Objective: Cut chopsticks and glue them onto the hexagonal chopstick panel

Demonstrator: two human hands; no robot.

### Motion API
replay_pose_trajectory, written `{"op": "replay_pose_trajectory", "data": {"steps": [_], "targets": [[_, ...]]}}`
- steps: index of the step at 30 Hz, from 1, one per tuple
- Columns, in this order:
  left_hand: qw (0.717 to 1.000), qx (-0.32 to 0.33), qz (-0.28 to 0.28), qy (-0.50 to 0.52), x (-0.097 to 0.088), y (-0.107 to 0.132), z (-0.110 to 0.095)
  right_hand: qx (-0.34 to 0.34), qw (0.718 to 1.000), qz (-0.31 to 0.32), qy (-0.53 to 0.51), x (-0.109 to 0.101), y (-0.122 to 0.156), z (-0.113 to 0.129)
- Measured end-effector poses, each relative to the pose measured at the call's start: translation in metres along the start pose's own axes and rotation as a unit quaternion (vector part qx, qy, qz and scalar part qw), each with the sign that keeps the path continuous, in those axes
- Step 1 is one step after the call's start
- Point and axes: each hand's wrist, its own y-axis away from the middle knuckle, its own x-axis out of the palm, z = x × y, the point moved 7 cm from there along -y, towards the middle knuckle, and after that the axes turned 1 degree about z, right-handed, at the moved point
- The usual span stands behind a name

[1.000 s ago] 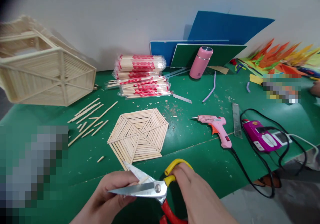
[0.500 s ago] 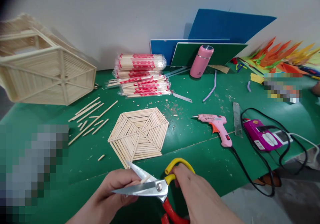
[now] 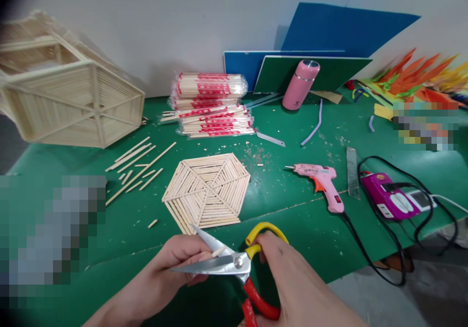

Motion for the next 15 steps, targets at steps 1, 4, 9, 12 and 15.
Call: {"op": "replay_pose_trajectory", "data": {"steps": [1,4,9,12,15], "targets": [[1.000,-0.005,0.004,0.011,0.000,0.000,0.002,0.001,1.000,0.003,-0.001,0.000,-0.001,0.001],[0.999,-0.013,0.011,0.044,0.000,0.000,0.006,0.018,1.000,0.019,-0.001,0.000,-0.003,0.005],[0.999,-0.002,0.006,0.043,0.000,-0.001,0.006,0.043,0.998,0.034,0.003,-0.003,-0.005,0.014],[0.999,0.029,-0.035,0.008,-0.001,-0.002,0.000,0.043,0.999,0.031,-0.004,-0.003,-0.005,0.017],[0.991,0.083,-0.095,-0.040,-0.002,0.003,-0.003,0.038,0.999,0.015,-0.016,-0.003,-0.005,0.016]]}}
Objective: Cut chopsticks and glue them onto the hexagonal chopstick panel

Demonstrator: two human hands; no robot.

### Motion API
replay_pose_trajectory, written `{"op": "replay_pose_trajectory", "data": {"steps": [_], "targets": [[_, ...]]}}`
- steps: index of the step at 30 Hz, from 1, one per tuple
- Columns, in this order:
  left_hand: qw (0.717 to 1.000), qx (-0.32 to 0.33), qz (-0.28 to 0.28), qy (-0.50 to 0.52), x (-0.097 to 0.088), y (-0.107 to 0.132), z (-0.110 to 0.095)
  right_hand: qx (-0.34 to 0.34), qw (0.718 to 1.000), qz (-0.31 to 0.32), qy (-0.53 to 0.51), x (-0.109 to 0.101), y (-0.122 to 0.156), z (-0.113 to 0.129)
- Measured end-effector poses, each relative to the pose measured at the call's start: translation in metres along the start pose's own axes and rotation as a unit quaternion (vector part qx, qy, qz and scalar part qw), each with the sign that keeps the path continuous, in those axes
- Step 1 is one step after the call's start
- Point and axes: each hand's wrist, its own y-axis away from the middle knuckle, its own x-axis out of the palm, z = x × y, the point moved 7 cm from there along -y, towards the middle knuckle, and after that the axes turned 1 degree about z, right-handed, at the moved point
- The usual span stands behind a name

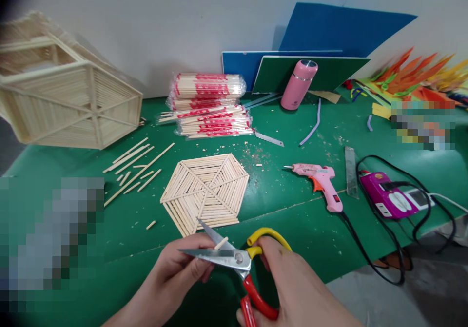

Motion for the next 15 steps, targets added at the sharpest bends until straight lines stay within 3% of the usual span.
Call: {"op": "replay_pose_trajectory", "data": {"steps": [5,9,15], "targets": [[0.990,0.071,-0.102,-0.068,-0.010,0.019,0.012,-0.003,1.000,0.001,-0.004,-0.001,0.002,-0.003],[0.989,0.053,-0.102,-0.096,-0.011,0.026,0.021,-0.005,1.000,-0.003,-0.029,0.002,0.006,-0.006],[0.986,0.123,-0.087,-0.065,-0.002,0.021,-0.004,-0.027,0.998,0.000,-0.057,0.015,0.004,-0.011]]}}
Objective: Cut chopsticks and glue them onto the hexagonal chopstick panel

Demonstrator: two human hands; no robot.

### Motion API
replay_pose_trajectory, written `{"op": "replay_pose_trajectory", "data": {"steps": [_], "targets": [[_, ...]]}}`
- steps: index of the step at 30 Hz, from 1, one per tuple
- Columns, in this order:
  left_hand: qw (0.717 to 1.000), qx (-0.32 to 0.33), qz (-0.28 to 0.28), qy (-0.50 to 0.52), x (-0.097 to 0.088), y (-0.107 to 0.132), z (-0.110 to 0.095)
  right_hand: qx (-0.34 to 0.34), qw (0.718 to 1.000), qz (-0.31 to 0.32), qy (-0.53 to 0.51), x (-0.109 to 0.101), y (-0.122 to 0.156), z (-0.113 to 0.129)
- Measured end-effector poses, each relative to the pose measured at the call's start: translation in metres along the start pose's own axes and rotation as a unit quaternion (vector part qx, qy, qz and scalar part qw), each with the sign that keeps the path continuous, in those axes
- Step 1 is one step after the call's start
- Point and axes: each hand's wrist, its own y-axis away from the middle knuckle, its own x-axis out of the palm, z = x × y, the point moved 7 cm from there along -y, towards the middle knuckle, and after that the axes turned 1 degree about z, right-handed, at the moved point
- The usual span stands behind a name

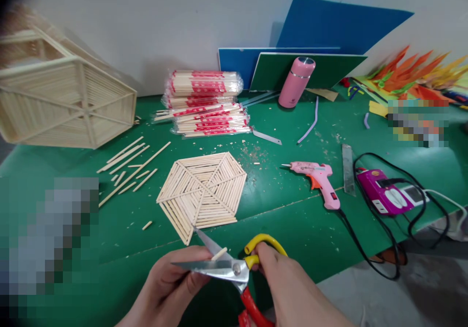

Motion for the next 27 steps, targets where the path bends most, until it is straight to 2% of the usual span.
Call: {"op": "replay_pose_trajectory", "data": {"steps": [4,7,9,11,14,16,19,23,25,27], "targets": [[0.996,0.028,-0.040,-0.080,-0.003,0.001,-0.008,-0.004,0.999,-0.035,0.040,-0.004,-0.001,0.003],[0.993,0.002,-0.073,-0.089,-0.009,0.005,-0.003,0.020,0.997,-0.040,0.063,-0.007,0.002,0.002],[0.997,-0.038,-0.042,-0.046,-0.007,0.004,0.004,0.032,0.996,-0.026,0.073,-0.008,0.003,0.000],[0.994,-0.101,0.025,0.024,0.001,0.000,0.011,0.033,0.996,-0.015,0.084,-0.009,0.003,-0.002],[0.966,-0.199,0.104,0.131,0.014,-0.005,0.019,0.030,0.994,-0.002,0.103,-0.010,0.003,-0.004],[0.946,-0.235,0.132,0.178,0.018,-0.007,0.024,0.033,0.993,0.002,0.112,-0.012,0.002,-0.003],[0.924,-0.264,0.163,0.224,0.022,-0.007,0.030,0.038,0.992,0.013,0.121,-0.013,0.000,0.002],[0.905,-0.285,0.173,0.262,0.023,-0.003,0.034,0.046,0.991,0.019,0.125,-0.013,-0.002,0.009],[0.908,-0.279,0.173,0.259,0.022,-0.002,0.033,0.039,0.993,0.011,0.112,-0.013,-0.003,0.012],[0.925,-0.251,0.170,0.228,0.021,-0.003,0.029,0.033,0.995,0.003,0.097,-0.014,-0.004,0.013]]}}
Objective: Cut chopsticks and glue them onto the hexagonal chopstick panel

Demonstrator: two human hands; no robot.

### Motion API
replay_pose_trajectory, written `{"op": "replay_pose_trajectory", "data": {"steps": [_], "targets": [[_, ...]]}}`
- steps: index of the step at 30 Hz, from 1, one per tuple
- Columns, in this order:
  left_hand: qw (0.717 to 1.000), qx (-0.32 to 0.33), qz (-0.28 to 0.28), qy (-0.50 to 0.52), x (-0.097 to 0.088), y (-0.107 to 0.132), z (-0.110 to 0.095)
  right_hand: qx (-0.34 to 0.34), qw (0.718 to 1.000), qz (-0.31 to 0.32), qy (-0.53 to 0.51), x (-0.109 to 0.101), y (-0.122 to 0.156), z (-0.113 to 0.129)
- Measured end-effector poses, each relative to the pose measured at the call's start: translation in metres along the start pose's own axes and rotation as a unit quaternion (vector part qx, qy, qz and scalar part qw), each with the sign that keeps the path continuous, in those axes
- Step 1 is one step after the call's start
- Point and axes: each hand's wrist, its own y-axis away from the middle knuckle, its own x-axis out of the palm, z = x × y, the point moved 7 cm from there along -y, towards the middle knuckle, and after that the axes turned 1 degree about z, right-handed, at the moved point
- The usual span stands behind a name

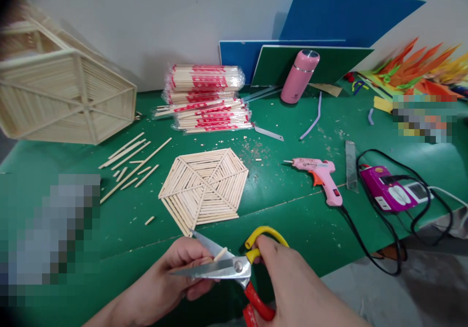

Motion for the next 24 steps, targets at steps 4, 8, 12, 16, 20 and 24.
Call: {"op": "replay_pose_trajectory", "data": {"steps": [4,8,12,16,20,24], "targets": [[0.979,0.129,-0.086,-0.130,-0.004,0.006,-0.017,0.017,1.000,0.014,-0.010,0.002,-0.005,-0.002],[0.910,0.264,-0.190,-0.258,-0.007,0.022,-0.032,0.020,1.000,0.012,-0.008,0.004,-0.007,-0.005],[0.907,0.283,-0.190,-0.247,-0.007,0.027,-0.030,-0.001,1.000,0.001,0.009,0.006,-0.003,-0.008],[0.938,0.227,-0.186,-0.187,-0.014,0.025,-0.022,0.001,0.999,-0.003,0.035,0.005,-0.001,-0.008],[0.967,0.136,-0.155,-0.147,-0.019,0.019,-0.011,-0.030,0.997,-0.045,0.051,-0.003,0.000,-0.005],[0.970,0.109,-0.184,-0.119,-0.021,0.018,-0.013,-0.060,0.993,-0.077,0.072,-0.005,0.003,-0.005]]}}
